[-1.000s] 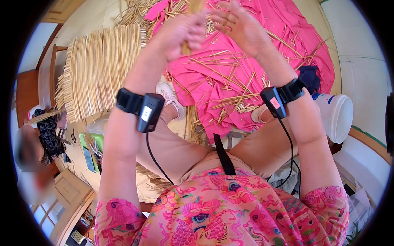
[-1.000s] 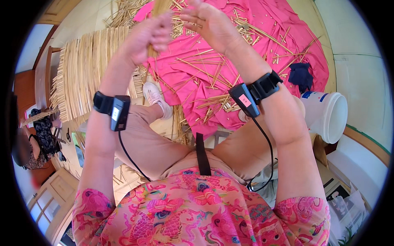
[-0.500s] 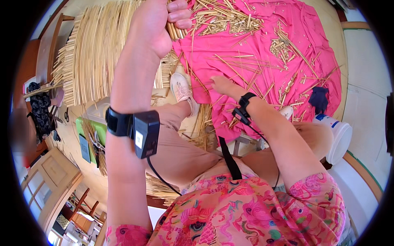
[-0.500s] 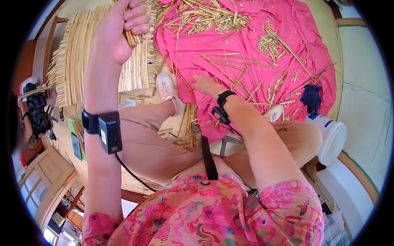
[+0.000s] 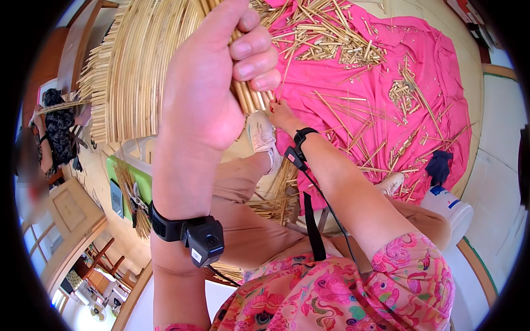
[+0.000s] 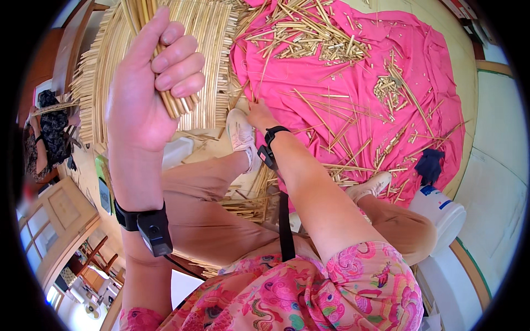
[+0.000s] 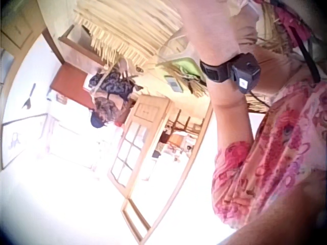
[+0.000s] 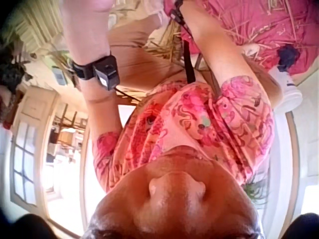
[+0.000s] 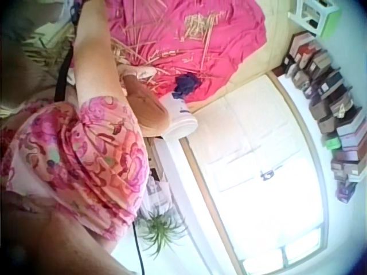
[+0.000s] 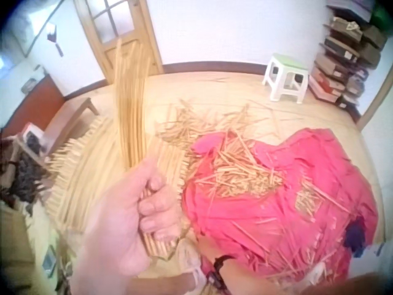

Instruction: The person assembles a straw mat by hand, picking up individual long thin sticks and adding them to a bundle while sitting on the floor.

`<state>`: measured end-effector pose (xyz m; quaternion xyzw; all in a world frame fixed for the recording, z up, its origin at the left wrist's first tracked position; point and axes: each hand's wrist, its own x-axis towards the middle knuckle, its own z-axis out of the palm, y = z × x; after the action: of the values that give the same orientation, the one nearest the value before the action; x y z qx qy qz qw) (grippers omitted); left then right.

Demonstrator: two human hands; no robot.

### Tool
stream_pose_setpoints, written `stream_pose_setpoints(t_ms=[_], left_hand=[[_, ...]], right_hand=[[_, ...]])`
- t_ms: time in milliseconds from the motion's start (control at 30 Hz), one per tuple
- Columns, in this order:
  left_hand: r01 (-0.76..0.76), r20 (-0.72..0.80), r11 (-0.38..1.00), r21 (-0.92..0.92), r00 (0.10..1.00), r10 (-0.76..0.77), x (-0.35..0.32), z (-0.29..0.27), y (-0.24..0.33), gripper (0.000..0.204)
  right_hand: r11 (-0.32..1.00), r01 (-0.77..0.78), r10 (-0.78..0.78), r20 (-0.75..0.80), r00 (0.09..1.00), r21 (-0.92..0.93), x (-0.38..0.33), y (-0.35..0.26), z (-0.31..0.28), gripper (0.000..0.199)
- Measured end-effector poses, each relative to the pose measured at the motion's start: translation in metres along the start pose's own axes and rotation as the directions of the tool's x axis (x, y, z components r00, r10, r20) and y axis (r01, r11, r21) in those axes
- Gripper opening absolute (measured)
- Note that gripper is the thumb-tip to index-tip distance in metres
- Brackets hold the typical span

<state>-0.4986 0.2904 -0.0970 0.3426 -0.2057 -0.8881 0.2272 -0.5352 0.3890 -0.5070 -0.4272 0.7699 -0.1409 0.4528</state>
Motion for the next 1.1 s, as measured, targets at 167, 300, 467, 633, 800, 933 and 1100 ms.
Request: stream_pose_setpoints(t_ms=[167, 300, 467, 633, 800, 933, 1100], left_hand=[[-0.03, -0.003, 0.999, 0.018, 1.0, 0.03, 0.003, 0.004, -0.005, 0.027], [-0.051, 0.0, 0.995, 0.091, 0.999, 0.051, 0.009, 0.005, -0.01, 0.025], [-0.148, 0.034, 0.979, 0.138, 0.989, 0.145, 0.016, 0.009, -0.014, 0.024], [-0.242, 0.178, 0.965, 0.099, 0.959, 0.223, 0.026, 0.005, -0.008, 0.025], [-0.22, 0.245, 0.974, 0.045, 0.948, 0.203, 0.03, 0.009, -0.002, 0.025], [-0.265, 0.103, 0.955, 0.137, 0.962, 0.252, 0.004, -0.003, 0.009, 0.026], [-0.195, 0.145, 0.979, 0.066, 0.972, 0.184, 0.014, -0.008, 0.008, 0.026]], right_hand=[[0.999, 0.049, -0.049, -0.022, 0.999, 0.003, -0.001, 0.011, -0.006, 0.034], [0.951, -0.061, 0.009, 0.172, 0.985, 0.302, -0.017, 0.013, -0.03, 0.027], [0.86, -0.052, -0.059, 0.198, 0.978, 0.508, -0.061, 0.033, -0.042, 0.027], [0.929, 0.27, -0.191, -0.295, 0.936, 0.254, -0.103, 0.069, -0.057, 0.025], [0.947, -0.244, 0.117, -0.487, 0.866, -0.207, -0.126, 0.089, -0.066, 0.032], [0.957, -0.036, -0.107, -0.468, 0.877, -0.286, -0.105, 0.029, -0.046, 0.036], [0.939, 0.34, -0.328, -0.177, 0.928, 0.041, -0.033, -0.01, -0.029, 0.043]])
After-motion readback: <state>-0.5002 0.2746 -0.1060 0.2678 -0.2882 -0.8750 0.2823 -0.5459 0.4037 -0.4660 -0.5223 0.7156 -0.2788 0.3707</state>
